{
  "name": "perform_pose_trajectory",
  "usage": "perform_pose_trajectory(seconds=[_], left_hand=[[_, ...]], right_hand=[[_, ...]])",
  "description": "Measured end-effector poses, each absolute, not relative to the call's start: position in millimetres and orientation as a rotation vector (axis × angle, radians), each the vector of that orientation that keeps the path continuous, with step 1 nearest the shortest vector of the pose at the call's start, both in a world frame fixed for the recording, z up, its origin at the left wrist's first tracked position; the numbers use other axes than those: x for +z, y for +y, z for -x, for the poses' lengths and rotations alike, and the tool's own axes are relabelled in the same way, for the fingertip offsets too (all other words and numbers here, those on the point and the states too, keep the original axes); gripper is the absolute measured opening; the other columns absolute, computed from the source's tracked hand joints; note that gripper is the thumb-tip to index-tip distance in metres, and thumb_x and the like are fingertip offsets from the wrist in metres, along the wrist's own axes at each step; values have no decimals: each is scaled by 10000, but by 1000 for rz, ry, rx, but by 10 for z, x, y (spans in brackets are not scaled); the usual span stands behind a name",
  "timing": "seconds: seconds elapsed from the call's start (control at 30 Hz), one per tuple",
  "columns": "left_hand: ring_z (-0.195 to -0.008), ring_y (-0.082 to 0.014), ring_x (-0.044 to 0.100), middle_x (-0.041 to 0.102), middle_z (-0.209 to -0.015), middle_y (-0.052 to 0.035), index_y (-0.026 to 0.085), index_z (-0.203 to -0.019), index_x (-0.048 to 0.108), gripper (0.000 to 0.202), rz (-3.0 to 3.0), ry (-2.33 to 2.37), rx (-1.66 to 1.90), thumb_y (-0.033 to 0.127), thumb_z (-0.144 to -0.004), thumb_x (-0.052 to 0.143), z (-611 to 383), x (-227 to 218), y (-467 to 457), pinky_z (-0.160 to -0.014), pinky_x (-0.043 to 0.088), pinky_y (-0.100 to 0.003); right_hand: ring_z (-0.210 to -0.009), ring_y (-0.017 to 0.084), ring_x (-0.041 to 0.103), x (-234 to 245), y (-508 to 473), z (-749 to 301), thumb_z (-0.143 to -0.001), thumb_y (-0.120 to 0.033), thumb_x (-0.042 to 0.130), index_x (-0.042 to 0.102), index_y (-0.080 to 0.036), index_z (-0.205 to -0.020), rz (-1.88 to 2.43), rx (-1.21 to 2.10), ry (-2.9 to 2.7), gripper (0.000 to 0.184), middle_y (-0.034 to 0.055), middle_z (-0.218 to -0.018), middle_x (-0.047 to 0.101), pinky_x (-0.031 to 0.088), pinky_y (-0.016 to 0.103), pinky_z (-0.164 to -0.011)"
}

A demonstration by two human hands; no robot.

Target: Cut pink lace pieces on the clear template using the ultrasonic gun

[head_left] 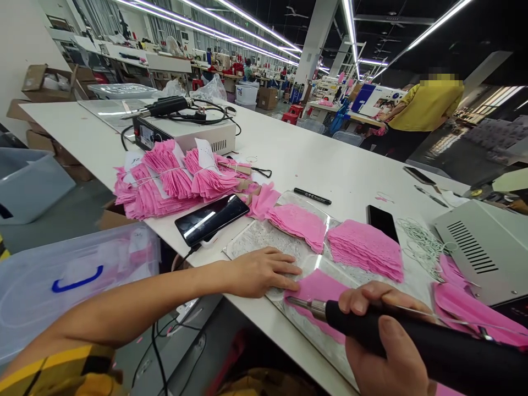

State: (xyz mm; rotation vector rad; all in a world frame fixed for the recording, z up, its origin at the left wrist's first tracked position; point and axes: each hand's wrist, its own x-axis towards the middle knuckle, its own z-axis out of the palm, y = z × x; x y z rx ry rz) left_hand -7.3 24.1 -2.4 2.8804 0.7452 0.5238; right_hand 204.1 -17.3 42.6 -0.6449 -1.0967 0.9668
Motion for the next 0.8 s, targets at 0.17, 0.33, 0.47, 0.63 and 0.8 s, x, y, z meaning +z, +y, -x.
perform_pose_trajectory(seconds=[0.17,0.33,0.47,0.63,0.8], left_hand=[[-1295,-248,464,568,-1350,-36,226,-1206,620,408,-2882,755,530,52,-859,493,76,-24,234,-1026,378,-370],[-1283,-257,483,568,-1349,-50,221,-1191,628,414,-2885,752,548,40,-840,507,74,-39,235,-1027,398,-387],[-1290,-238,479,567,-1350,-51,221,-1177,626,467,-2830,780,590,-6,-789,501,93,-44,229,-1032,416,-370],[-1174,-208,563,642,-1226,-71,198,-1079,663,491,-2758,775,789,-63,-716,461,154,-17,176,-993,457,-335],[-1119,-204,577,653,-1181,-82,209,-1065,670,462,-2781,747,779,-46,-763,430,186,-25,123,-956,470,-345]], right_hand=[[-616,104,548,442,-165,-2025,-790,-163,603,560,-209,-852,622,968,-1118,88,-14,-803,556,547,292,-576],[-618,107,546,461,-172,-2008,-789,-171,609,541,-210,-816,659,960,-1126,83,-15,-796,544,546,300,-575],[-607,106,534,489,-162,-2026,-770,-178,618,554,-211,-822,678,941,-1112,89,-14,-794,536,534,303,-563],[-621,106,519,503,-88,-2054,-733,-170,620,567,-214,-840,689,866,-995,128,-13,-816,527,517,303,-577],[-627,103,519,452,-58,-2013,-755,-186,628,572,-216,-848,710,882,-1010,113,-16,-823,526,513,306,-599]])
